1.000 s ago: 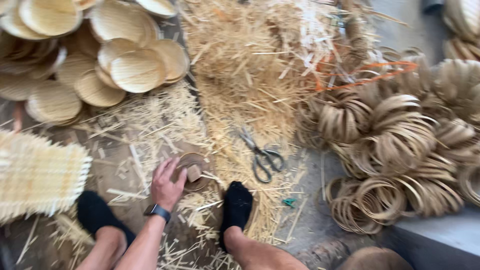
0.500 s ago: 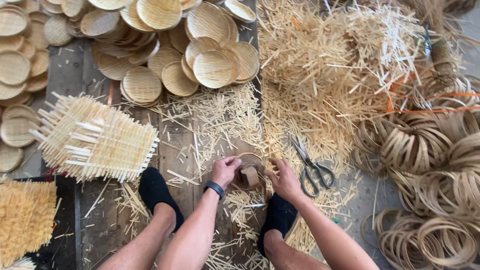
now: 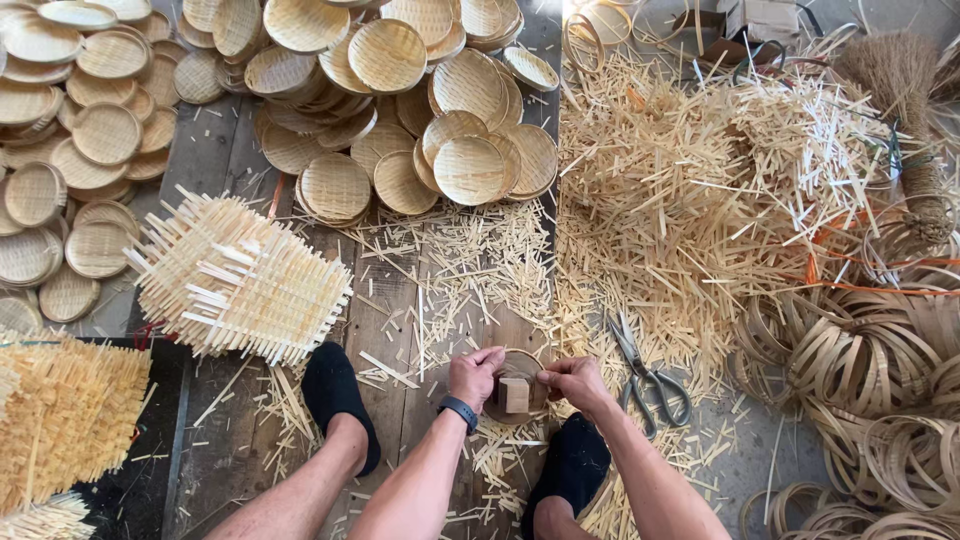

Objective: The person weaves bamboo strips through a pre-formed wooden frame to create a basket base, using shears to trim excess strips and pressing the weave tight by hand.

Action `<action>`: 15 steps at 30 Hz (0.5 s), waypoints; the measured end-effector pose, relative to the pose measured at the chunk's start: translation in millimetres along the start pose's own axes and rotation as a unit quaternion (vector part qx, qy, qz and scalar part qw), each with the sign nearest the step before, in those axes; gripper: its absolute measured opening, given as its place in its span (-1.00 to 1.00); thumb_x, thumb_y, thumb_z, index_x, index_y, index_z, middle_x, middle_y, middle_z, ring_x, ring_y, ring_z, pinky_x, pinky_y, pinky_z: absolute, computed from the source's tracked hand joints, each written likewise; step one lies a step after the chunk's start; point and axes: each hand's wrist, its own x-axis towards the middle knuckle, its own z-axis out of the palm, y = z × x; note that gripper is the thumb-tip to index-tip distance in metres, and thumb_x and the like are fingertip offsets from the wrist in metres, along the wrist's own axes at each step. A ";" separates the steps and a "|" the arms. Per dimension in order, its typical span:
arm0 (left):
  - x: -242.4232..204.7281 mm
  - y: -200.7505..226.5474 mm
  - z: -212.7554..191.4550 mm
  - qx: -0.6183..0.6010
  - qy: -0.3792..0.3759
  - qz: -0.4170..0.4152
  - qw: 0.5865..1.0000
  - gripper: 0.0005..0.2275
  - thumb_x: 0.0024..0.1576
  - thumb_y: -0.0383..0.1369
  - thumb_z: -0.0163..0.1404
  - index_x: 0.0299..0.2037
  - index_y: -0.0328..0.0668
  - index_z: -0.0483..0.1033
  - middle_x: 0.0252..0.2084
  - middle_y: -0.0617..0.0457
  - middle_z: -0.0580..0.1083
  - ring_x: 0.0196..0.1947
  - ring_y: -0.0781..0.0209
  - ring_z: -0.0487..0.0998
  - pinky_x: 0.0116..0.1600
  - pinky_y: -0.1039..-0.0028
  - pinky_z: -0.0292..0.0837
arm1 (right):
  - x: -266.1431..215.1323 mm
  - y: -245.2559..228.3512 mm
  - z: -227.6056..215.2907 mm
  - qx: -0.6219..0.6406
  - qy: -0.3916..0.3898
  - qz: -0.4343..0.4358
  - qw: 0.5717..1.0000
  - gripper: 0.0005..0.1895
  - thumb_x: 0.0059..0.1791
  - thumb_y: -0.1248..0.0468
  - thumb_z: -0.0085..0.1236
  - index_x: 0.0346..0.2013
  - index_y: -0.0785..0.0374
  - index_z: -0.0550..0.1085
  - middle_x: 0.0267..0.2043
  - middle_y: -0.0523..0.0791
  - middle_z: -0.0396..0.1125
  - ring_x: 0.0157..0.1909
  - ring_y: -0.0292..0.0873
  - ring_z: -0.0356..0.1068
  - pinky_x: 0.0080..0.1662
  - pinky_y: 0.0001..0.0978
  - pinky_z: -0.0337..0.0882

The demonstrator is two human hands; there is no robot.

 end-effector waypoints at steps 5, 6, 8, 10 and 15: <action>1.6 -7.2 2.8 0.012 0.048 -0.038 0.998 -0.82 0.10 -0.42 0.20 -0.13 -0.33 0.70 -0.27 -0.05 0.68 -0.31 0.30 0.67 -0.19 0.55 0.57 | -5.6 2.9 7.8 0.020 -0.009 0.002 1.000 -0.75 -0.05 0.26 0.33 -0.24 0.44 0.67 -0.40 0.00 0.52 -0.46 -0.20 0.45 -0.34 -0.36 0.51; 2.9 -6.6 0.6 0.010 0.057 -0.059 0.997 -0.81 0.11 -0.42 0.20 -0.12 -0.34 0.70 -0.25 -0.06 0.68 -0.28 0.27 0.67 -0.18 0.55 0.56 | -8.4 3.4 7.0 0.053 -0.023 0.016 0.998 -0.73 -0.03 0.24 0.30 -0.19 0.42 0.64 -0.35 0.00 0.53 -0.42 -0.20 0.48 -0.31 -0.37 0.53; 5.5 -8.0 -6.9 -0.025 0.050 -0.090 0.994 -0.78 0.13 -0.43 0.19 -0.05 -0.35 0.67 -0.16 -0.09 0.66 -0.18 0.22 0.66 -0.11 0.56 0.55 | -15.9 5.3 3.8 0.118 -0.051 0.045 0.991 -0.69 0.00 0.20 0.23 -0.08 0.37 0.58 -0.25 -0.01 0.57 -0.34 -0.20 0.54 -0.26 -0.40 0.58; 6.0 -14.5 -19.8 -0.090 0.019 -0.108 0.990 -0.74 0.18 -0.43 0.16 0.05 -0.36 0.63 0.00 -0.15 0.65 -0.04 0.21 0.66 0.00 0.58 0.54 | -25.7 12.3 9.1 0.150 -0.089 0.084 0.981 -0.70 -0.02 0.28 0.23 -0.07 0.42 0.54 -0.23 0.03 0.54 -0.30 -0.12 0.57 -0.23 -0.33 0.64; -25.0 -48.8 -46.6 -0.235 -0.068 -0.219 0.944 -0.70 0.27 -0.50 -0.13 0.20 -0.35 0.38 0.30 -0.29 0.41 0.05 0.02 0.55 -0.07 0.25 0.58 | -25.8 37.7 31.8 0.251 -0.040 0.097 0.962 -0.77 -0.01 0.35 0.21 -0.15 0.49 0.48 -0.27 0.09 0.49 -0.32 -0.01 0.56 -0.27 -0.24 0.63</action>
